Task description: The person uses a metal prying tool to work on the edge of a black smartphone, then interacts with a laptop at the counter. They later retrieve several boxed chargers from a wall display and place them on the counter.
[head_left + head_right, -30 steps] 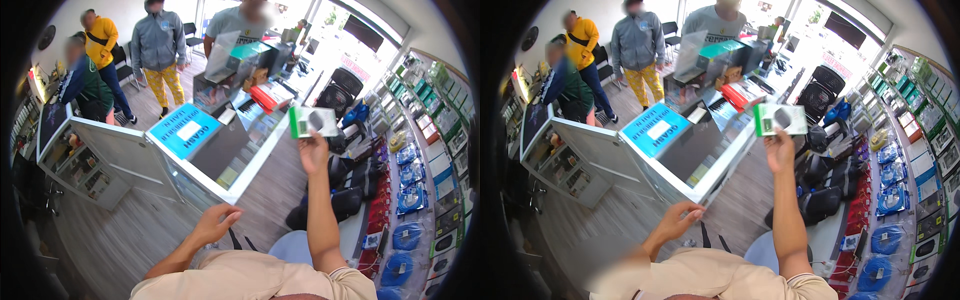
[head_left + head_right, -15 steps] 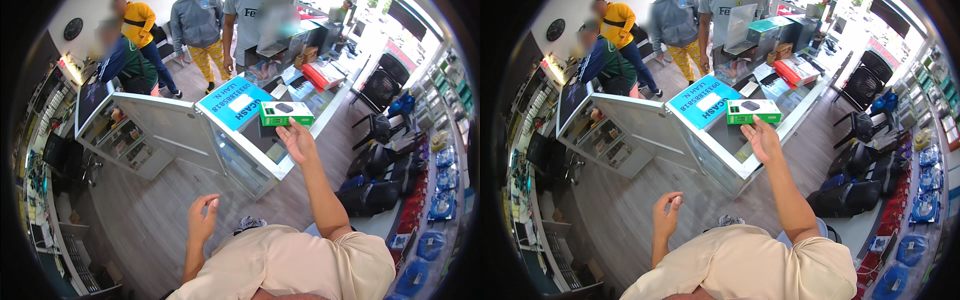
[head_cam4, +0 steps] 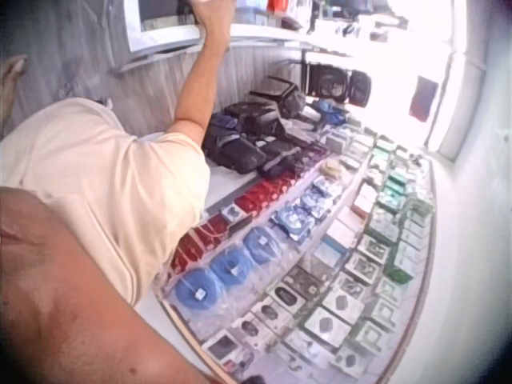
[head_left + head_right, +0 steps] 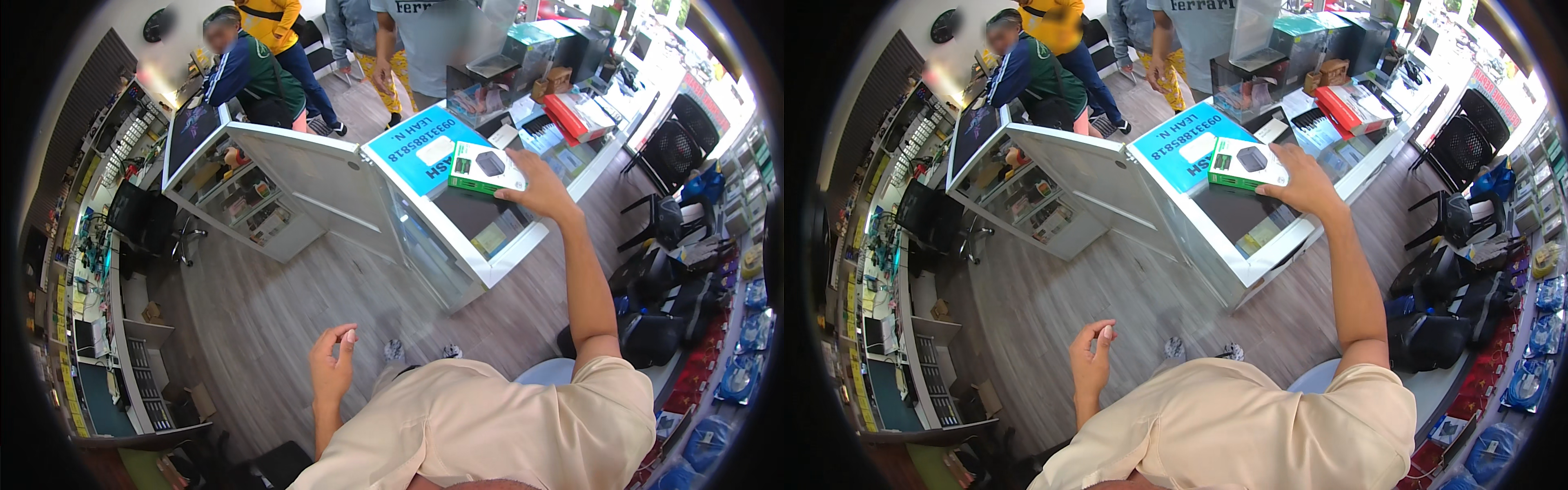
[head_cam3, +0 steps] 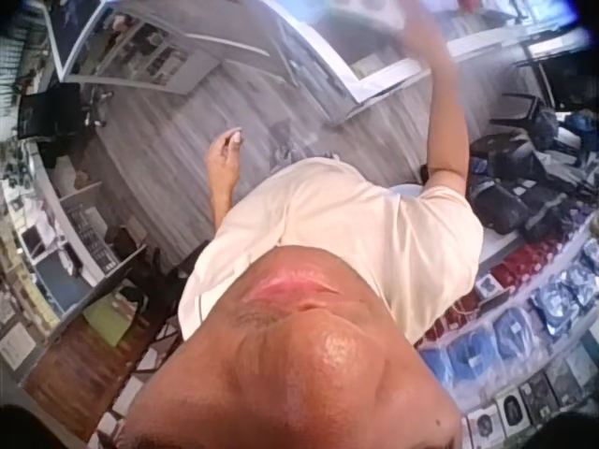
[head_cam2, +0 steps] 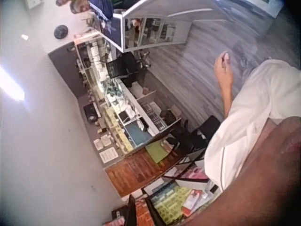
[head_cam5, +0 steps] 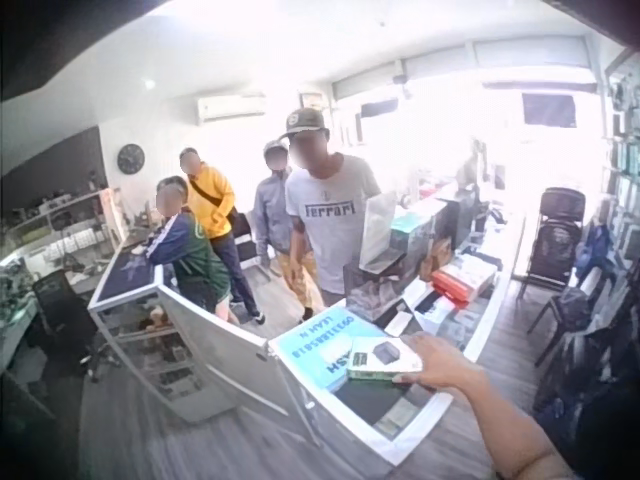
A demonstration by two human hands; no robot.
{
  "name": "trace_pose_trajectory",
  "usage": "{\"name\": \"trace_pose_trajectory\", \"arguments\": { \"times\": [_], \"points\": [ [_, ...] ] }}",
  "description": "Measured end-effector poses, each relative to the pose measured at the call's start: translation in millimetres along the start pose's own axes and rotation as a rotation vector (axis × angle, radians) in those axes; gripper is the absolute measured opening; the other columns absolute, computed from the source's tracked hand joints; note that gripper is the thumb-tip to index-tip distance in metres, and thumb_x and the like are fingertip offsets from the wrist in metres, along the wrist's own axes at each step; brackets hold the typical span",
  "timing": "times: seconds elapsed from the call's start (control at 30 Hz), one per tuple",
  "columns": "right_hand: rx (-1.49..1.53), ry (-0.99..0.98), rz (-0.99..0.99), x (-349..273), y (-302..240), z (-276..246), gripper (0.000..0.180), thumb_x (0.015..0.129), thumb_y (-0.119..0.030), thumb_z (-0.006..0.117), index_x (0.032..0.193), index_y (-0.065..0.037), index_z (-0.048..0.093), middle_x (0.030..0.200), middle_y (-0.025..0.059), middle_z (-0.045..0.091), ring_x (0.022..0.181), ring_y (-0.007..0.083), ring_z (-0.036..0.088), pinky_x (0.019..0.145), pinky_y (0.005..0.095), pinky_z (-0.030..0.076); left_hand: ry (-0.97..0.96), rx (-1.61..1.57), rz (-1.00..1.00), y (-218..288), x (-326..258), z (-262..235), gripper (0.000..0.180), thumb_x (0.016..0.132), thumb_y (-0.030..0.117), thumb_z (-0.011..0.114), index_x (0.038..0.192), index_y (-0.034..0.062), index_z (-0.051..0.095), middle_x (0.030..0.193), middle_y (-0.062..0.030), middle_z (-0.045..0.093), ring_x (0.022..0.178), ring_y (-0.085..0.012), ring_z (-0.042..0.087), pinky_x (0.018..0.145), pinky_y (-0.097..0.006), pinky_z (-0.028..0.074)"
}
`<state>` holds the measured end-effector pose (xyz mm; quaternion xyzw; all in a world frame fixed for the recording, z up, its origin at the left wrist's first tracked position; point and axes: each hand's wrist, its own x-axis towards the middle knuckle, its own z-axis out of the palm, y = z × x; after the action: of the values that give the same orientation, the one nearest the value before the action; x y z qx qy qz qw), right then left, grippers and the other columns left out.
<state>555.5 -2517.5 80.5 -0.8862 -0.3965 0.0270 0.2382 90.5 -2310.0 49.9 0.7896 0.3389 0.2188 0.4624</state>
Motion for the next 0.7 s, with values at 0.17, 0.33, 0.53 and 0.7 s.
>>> {"name": "trace_pose_trajectory", "arguments": {
  "times": [0.17,0.33,0.53,0.7],
  "points": [
    [-0.214,0.312,-0.073,-2.4,-64.9,29.1,0.091,0.085,-0.058,0.080,0.156,-0.011,0.050,0.157,0.0259,0.045,0.146,0.0470,0.040,0.120,0.0581,0.033,0.057,-0.020,-0.015,-26.8,13.5,-23.9,0.024,0.105,0.024,0.067,0.112,0.0036,0.076,0.093,-0.0085,0.073,0.091,-0.0189,0.069,0.084,-0.033,0.052],
    [-0.226,0.284,0.041,11.7,-111.6,53.9,0.066,0.096,-0.065,0.064,0.123,-0.006,0.078,0.159,0.0253,0.044,0.152,0.0464,0.032,0.122,0.0605,0.028,0.006,-0.035,0.044,-56.7,41.5,-75.1,0.024,0.105,0.024,0.066,0.112,0.0035,0.076,0.094,-0.0093,0.073,0.090,-0.0198,0.069,0.085,-0.033,0.052],
    [-0.145,0.504,0.223,32.6,-192.7,72.6,0.064,0.101,-0.058,0.062,0.126,-0.001,0.074,0.158,0.0245,0.047,0.144,0.0444,0.044,0.119,0.0549,0.035,0.105,-0.086,0.043,-139.1,60.5,-180.2,0.026,0.106,0.026,0.064,0.112,0.0040,0.076,0.092,-0.0077,0.072,0.089,-0.0172,0.068,0.083,-0.032,0.052],
    [0.609,0.397,0.082,48.6,-354.7,176.2,0.034,0.104,-0.034,0.068,0.120,-0.005,0.075,0.111,0.0120,0.077,0.101,0.0204,0.071,0.091,0.0361,0.055,0.253,-0.158,-0.170,-199.3,78.4,-277.3,0.031,0.107,0.031,0.064,0.120,0.0046,0.074,0.093,-0.0041,0.071,0.085,-0.0136,0.065,0.080,-0.030,0.052]
  ]
}}
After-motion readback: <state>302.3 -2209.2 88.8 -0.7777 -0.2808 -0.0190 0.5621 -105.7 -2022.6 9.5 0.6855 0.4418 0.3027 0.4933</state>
